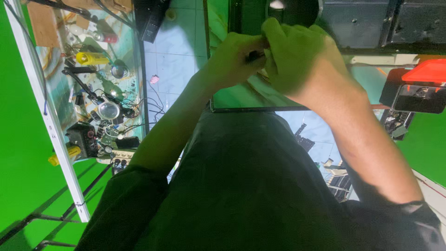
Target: The person uses a screwdriver to remove screws from the internal component of an electronic device, then detaches a wire from a plastic housing and removes a small piece by hand.
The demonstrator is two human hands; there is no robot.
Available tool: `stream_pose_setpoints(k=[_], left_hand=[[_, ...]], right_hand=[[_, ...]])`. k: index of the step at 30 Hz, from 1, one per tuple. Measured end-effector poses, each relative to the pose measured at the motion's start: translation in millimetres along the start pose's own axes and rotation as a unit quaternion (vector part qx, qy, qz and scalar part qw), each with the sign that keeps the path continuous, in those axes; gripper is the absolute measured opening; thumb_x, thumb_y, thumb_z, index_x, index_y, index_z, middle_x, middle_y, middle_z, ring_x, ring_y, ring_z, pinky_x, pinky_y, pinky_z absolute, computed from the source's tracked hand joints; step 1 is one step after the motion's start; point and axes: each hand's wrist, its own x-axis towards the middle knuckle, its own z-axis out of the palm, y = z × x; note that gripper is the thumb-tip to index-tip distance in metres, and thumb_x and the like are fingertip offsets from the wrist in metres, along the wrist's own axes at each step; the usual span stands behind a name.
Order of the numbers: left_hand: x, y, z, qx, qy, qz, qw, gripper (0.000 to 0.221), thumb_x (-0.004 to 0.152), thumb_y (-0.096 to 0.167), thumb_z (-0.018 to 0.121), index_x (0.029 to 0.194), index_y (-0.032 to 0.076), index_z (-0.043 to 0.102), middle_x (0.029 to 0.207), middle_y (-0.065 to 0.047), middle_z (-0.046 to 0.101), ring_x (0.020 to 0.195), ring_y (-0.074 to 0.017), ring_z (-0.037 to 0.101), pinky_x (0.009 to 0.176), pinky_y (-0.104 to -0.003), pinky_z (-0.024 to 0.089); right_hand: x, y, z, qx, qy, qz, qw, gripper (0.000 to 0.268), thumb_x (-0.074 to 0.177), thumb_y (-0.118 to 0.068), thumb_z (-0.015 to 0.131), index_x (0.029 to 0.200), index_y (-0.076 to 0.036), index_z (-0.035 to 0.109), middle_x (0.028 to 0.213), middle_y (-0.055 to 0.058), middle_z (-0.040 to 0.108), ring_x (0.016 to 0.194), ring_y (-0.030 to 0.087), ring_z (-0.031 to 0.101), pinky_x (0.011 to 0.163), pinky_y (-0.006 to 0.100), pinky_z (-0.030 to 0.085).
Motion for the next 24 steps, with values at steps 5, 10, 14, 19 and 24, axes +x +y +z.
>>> stream_pose_setpoints(k=[5, 10, 14, 19, 24], left_hand=[[4.1, -3.5, -1.5, 0.076, -0.016, -0.007, 0.997, 0.033, 0.099, 0.005, 0.067, 0.132, 0.009, 0.069, 0.102, -0.01, 0.078, 0.088, -0.0197, 0.077, 0.076, -0.032, 0.061], [6.0, -1.9, -1.0, 0.018, 0.014, -0.051, 0.998, 0.025, 0.099, 0.013, 0.072, 0.123, 0.009, 0.07, 0.102, -0.007, 0.08, 0.092, -0.017, 0.081, 0.078, -0.03, 0.064], [2.5, 0.3, -2.7, 0.059, 0.017, -0.027, 0.998, 0.029, 0.095, 0.014, 0.074, 0.123, 0.008, 0.071, 0.1, -0.011, 0.079, 0.089, -0.0202, 0.079, 0.076, -0.032, 0.062], [0.6, 0.0, -4.3, 0.002, 0.0, -0.016, 1.0, 0.033, 0.096, 0.014, 0.07, 0.129, 0.006, 0.07, 0.105, -0.014, 0.079, 0.089, -0.0189, 0.078, 0.077, -0.032, 0.061], [-0.4, -4.1, -0.9, -0.085, -0.02, -0.067, 0.994, 0.035, 0.1, 0.012, 0.07, 0.134, 0.005, 0.065, 0.114, -0.013, 0.077, 0.107, -0.0198, 0.076, 0.092, -0.033, 0.063]], right_hand=[[-0.1, 3.4, -1.8, 0.025, 0.016, -0.003, 1.0, 0.021, 0.098, -0.014, 0.073, 0.103, -0.003, 0.056, 0.081, 0.013, 0.061, 0.076, 0.034, 0.065, 0.066, 0.044, 0.051], [-3.1, 3.8, 5.0, 0.028, 0.033, 0.015, 0.999, 0.021, 0.107, -0.013, 0.074, 0.108, 0.0, 0.058, 0.079, 0.014, 0.061, 0.073, 0.035, 0.064, 0.062, 0.044, 0.049], [-1.9, 2.9, 6.6, 0.089, 0.011, 0.028, 0.996, 0.02, 0.103, -0.01, 0.072, 0.109, 0.0, 0.056, 0.084, 0.017, 0.063, 0.072, 0.037, 0.064, 0.06, 0.045, 0.049], [1.5, 1.8, 2.4, 0.117, -0.008, 0.033, 0.993, 0.017, 0.099, -0.007, 0.068, 0.109, -0.001, 0.056, 0.085, 0.019, 0.065, 0.075, 0.04, 0.066, 0.065, 0.047, 0.051], [3.4, 0.2, -10.0, 0.17, -0.082, 0.14, 0.972, 0.019, 0.096, -0.011, 0.071, 0.103, -0.001, 0.057, 0.082, 0.018, 0.064, 0.075, 0.041, 0.065, 0.06, 0.048, 0.048]])
